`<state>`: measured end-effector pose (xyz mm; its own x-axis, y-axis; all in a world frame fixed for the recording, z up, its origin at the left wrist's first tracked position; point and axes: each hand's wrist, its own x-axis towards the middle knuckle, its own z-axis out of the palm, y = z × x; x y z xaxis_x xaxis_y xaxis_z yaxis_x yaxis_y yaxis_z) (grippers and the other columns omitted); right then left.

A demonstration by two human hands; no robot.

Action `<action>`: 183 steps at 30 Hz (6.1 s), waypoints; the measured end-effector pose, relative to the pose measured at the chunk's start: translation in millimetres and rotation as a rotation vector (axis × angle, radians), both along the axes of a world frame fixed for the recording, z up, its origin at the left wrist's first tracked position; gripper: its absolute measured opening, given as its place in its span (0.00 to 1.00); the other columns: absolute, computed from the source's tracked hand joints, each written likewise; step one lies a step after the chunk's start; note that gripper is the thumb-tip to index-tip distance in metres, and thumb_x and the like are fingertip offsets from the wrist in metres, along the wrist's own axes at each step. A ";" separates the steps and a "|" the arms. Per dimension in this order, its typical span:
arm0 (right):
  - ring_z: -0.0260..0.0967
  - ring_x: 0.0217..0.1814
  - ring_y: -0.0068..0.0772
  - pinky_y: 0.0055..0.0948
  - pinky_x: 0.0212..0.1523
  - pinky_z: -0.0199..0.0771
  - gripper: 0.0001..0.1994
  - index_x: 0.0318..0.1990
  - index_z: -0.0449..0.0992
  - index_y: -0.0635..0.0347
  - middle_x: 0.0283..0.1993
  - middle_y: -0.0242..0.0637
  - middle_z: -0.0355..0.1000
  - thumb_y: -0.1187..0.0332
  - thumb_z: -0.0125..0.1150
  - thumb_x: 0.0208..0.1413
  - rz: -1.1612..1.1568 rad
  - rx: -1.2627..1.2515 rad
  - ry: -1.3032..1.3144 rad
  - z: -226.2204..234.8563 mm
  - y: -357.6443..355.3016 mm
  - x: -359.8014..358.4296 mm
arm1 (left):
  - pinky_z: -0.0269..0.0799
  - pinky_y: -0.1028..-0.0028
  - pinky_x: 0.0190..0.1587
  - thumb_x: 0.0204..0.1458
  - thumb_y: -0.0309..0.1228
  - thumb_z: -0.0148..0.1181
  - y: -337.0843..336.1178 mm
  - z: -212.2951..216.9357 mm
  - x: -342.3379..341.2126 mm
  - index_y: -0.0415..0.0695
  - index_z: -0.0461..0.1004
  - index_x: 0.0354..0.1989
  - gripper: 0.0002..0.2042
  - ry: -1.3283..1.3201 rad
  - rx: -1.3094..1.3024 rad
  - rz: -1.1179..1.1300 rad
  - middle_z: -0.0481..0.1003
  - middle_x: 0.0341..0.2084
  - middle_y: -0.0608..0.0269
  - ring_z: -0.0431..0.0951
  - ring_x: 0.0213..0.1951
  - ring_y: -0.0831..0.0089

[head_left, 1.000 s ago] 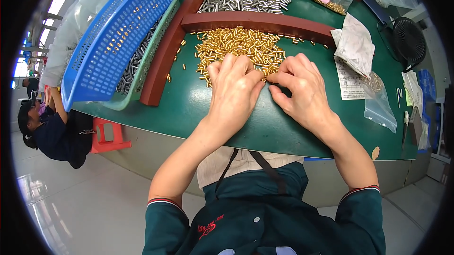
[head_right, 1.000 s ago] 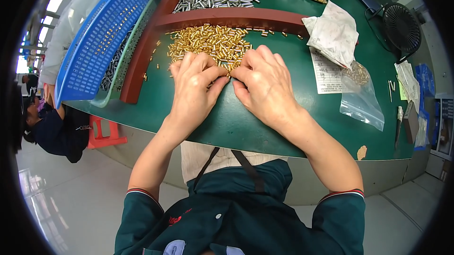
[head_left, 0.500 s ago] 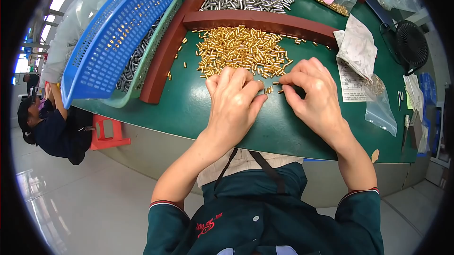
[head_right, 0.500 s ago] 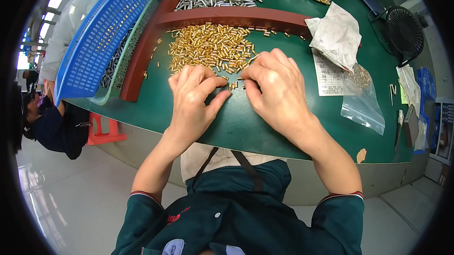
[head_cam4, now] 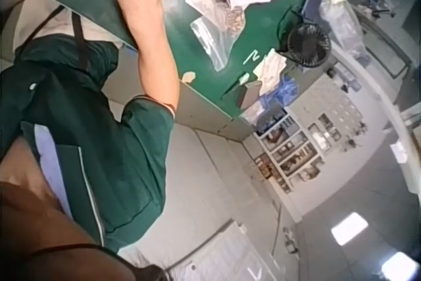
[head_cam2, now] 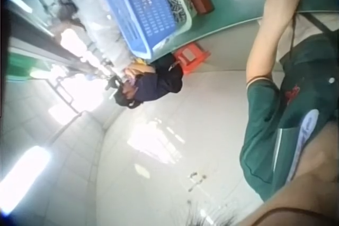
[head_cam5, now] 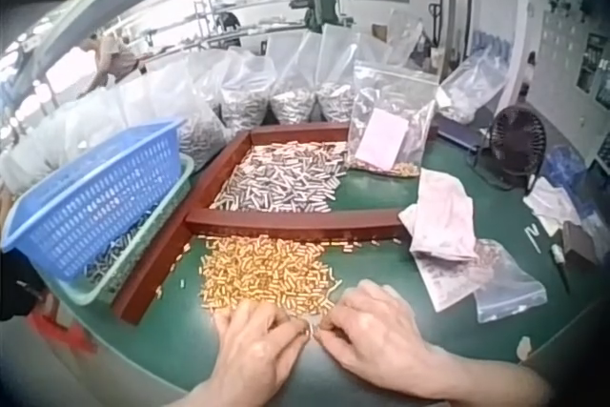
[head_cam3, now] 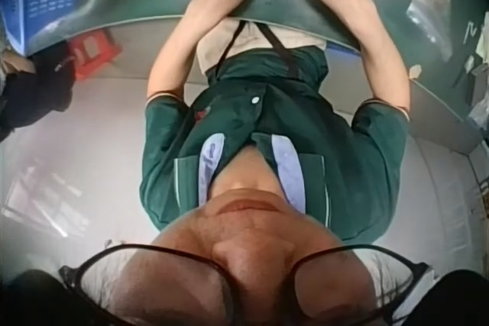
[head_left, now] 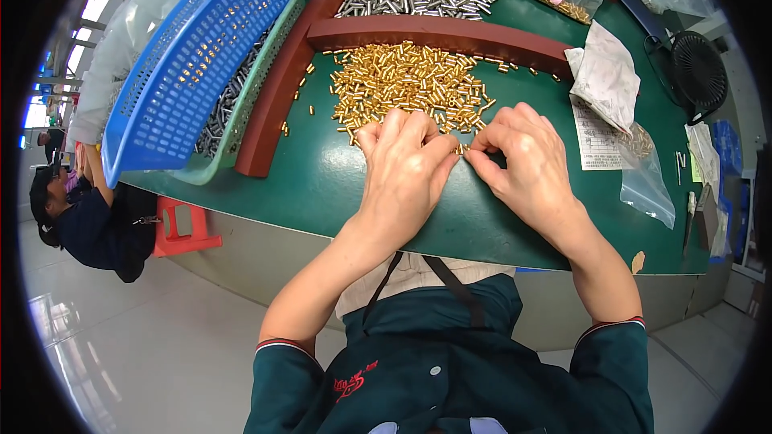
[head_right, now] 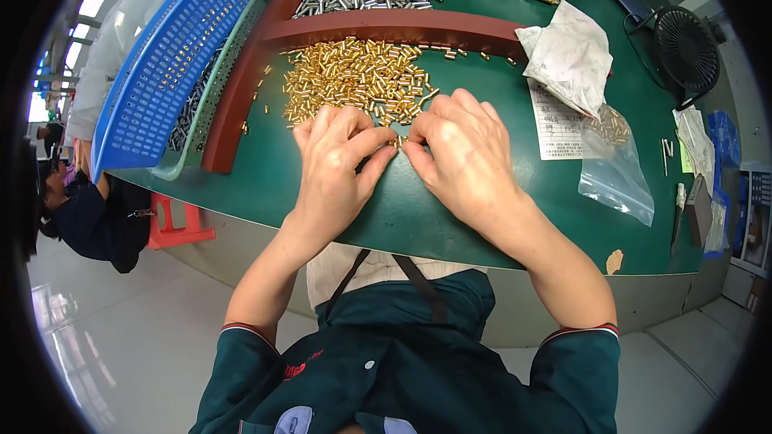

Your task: Assembling small gold and silver metal hardware components by hand at a workstation.

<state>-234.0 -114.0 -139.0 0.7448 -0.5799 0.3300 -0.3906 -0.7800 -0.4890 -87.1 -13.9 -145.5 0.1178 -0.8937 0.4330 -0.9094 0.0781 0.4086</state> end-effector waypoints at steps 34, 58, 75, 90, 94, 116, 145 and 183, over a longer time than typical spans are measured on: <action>0.66 0.40 0.38 0.37 0.39 0.66 0.06 0.29 0.77 0.58 0.30 0.32 0.69 0.72 0.66 0.42 0.125 0.058 -0.023 -2.6 -1.7 2.3 | 0.56 0.68 0.42 0.40 0.26 0.67 1.8 -1.9 4.1 0.45 0.79 0.30 0.07 -0.005 -0.029 -0.041 0.72 0.27 0.69 0.70 0.35 0.69; 0.64 0.38 0.38 0.35 0.37 0.67 0.05 0.25 0.74 0.60 0.29 0.35 0.65 0.71 0.65 0.40 0.278 -0.117 -0.087 -7.8 -3.6 3.3 | 0.57 0.68 0.40 0.43 0.24 0.65 8.3 -2.0 -0.6 0.42 0.78 0.31 0.06 -0.002 -0.052 -0.065 0.72 0.27 0.66 0.70 0.33 0.67; 0.63 0.38 0.37 0.34 0.36 0.66 0.06 0.25 0.72 0.59 0.28 0.35 0.64 0.71 0.64 0.41 0.280 -0.204 -0.065 -7.4 -2.2 3.6 | 0.57 0.68 0.40 0.44 0.23 0.64 9.6 -6.9 -0.1 0.42 0.77 0.32 0.06 0.011 -0.059 -0.056 0.72 0.28 0.65 0.70 0.34 0.66; 0.68 0.31 0.36 0.31 0.32 0.68 0.04 0.28 0.75 0.65 0.26 0.35 0.72 0.73 0.61 0.49 0.180 0.245 -0.252 5.1 -4.5 5.2 | 0.63 0.70 0.36 0.47 0.25 0.64 12.2 6.7 2.7 0.40 0.76 0.30 0.04 0.311 -0.071 -0.025 0.74 0.26 0.65 0.72 0.30 0.69; 0.67 0.31 0.18 0.21 0.34 0.65 0.08 0.32 0.75 0.61 0.29 0.28 0.72 0.66 0.55 0.58 0.202 1.376 -0.382 5.5 -11.2 -1.9 | 0.60 0.83 0.29 0.60 0.31 0.55 14.1 17.1 4.8 0.40 0.73 0.37 0.07 1.638 0.259 -0.151 0.71 0.29 0.71 0.65 0.29 0.85; 0.66 0.33 0.34 0.30 0.34 0.67 0.05 0.30 0.79 0.61 0.28 0.35 0.71 0.77 0.64 0.43 0.142 0.137 -0.589 15.0 8.7 9.1 | 0.57 0.81 0.24 0.60 0.35 0.47 28.4 31.4 13.4 0.43 0.68 0.39 0.09 2.260 0.482 -0.236 0.68 0.27 0.66 0.60 0.22 0.81; 0.63 0.41 0.35 0.34 0.42 0.63 0.06 0.31 0.79 0.59 0.33 0.32 0.66 0.73 0.66 0.42 0.231 -0.096 -0.147 -6.7 -21.8 18.0 | 0.56 0.64 0.41 0.39 0.26 0.66 17.3 47.7 33.8 0.44 0.74 0.28 0.08 -0.159 -0.071 -0.007 0.68 0.29 0.63 0.69 0.37 0.64; 0.64 0.39 0.37 0.35 0.40 0.62 0.05 0.28 0.78 0.58 0.31 0.32 0.68 0.73 0.67 0.41 0.108 -0.009 -0.062 -5.1 -4.5 10.6 | 0.54 0.64 0.41 0.39 0.26 0.66 -1.5 -4.2 5.8 0.43 0.78 0.29 0.07 0.016 -0.074 0.067 0.70 0.27 0.65 0.69 0.36 0.66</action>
